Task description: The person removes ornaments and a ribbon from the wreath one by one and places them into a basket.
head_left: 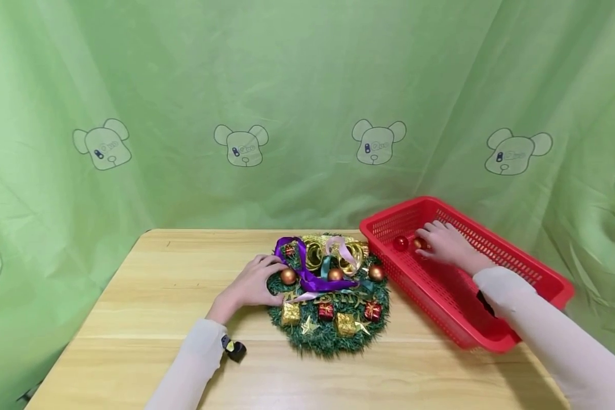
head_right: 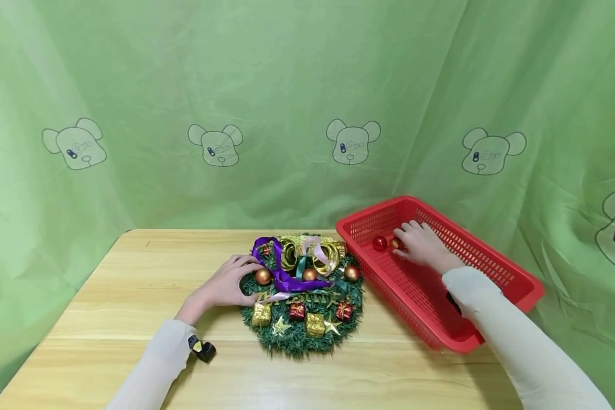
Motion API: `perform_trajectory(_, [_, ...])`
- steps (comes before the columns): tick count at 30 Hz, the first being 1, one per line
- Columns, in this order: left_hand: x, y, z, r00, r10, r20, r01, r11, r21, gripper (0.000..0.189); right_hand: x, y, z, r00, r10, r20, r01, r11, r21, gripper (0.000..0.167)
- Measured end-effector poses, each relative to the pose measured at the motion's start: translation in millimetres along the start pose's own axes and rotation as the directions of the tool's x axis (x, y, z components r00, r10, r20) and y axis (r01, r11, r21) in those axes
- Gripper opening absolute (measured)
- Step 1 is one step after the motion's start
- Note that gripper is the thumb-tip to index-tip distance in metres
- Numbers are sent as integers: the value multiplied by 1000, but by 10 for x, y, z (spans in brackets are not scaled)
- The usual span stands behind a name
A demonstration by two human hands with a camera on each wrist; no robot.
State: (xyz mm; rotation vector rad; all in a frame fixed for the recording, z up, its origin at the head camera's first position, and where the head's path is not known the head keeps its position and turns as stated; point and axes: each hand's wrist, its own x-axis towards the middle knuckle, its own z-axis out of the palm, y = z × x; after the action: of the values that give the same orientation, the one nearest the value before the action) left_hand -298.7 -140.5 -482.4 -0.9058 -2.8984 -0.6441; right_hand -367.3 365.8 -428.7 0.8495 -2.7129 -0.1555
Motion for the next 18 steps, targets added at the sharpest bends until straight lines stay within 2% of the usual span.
perform_trajectory(9, [-2,1,-10,1000,3,0,-3,1000,-13,80,-12,17,136,999,-19,39,19,1000,-7,31])
perform_trajectory(18, [-3,0,-18,1000,3,7,-3,1000,-10,80,-35,14,151,998,-14,60,15,1000,-4,31])
